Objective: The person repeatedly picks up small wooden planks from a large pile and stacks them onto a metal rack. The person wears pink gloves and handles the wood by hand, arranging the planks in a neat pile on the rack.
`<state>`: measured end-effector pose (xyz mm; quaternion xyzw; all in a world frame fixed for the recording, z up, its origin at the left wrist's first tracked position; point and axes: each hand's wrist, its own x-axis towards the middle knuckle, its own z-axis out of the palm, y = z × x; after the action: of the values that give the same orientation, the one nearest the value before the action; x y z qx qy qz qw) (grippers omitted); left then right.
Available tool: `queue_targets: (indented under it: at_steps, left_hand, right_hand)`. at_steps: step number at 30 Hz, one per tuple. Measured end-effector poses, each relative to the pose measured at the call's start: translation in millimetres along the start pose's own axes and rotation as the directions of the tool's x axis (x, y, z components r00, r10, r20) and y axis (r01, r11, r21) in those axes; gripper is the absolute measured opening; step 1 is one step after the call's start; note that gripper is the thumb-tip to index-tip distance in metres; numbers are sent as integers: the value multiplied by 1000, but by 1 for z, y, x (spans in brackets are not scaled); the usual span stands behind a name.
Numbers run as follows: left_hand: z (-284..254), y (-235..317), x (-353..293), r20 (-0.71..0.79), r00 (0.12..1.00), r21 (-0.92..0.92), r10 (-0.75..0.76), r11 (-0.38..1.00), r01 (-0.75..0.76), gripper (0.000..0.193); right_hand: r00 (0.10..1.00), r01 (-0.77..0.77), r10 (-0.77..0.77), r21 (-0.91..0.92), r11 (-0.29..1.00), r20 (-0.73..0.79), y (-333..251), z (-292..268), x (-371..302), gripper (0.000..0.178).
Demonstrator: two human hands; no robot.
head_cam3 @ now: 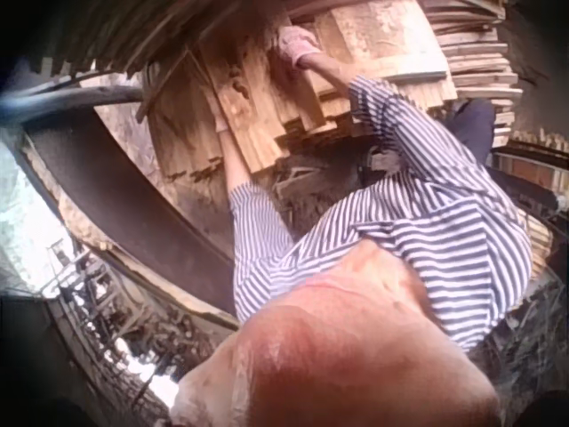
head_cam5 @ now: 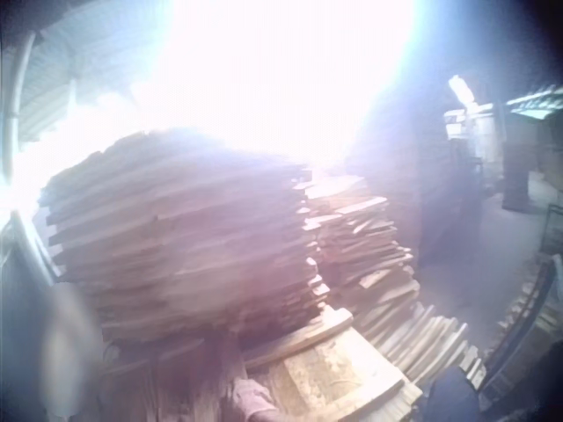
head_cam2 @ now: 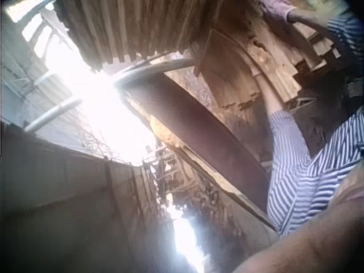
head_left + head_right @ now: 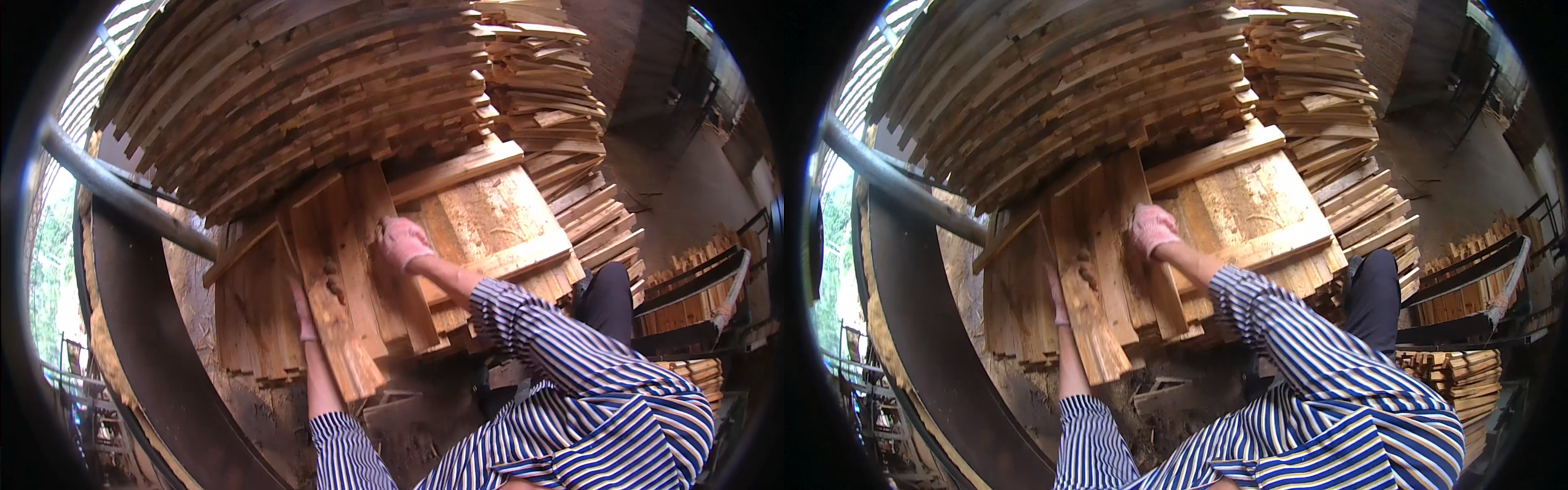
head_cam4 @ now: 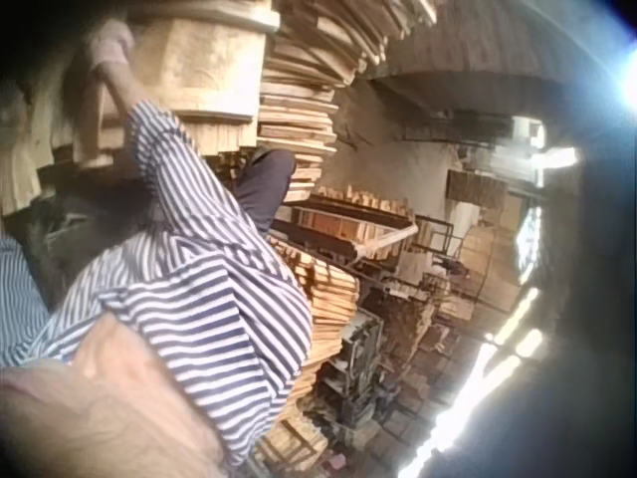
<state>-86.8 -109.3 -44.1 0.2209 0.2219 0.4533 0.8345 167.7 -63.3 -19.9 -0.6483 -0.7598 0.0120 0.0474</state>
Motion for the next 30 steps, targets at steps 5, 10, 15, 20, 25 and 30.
queue_targets:
  at_steps: [5,10,15,20,25,30]
  left_hand:
    - [41,-15,-7,-329,927,214,181,970,-113,72]
    - [108,-63,43,-147,903,756,405,634,-161,71]
    - [102,-56,96,168,885,830,434,-546,110,75]
    - [17,-63,113,2,938,652,346,-712,261,79]
    - [27,-69,111,70,930,671,361,-707,224,77]
    - [37,-60,111,46,909,820,413,-535,202,71]
  right_hand:
    - [986,8,-132,750,661,106,-37,-40,-79,85]
    - [1000,-9,-1,970,242,9,-1,-60,-122,103]
    - [932,-359,287,668,652,221,74,-50,-143,93]
    - [976,-215,206,448,868,70,61,-14,-94,76]
    - [967,-244,161,557,794,196,37,-4,-68,69]
    - [977,-169,21,711,683,212,60,6,-67,75]
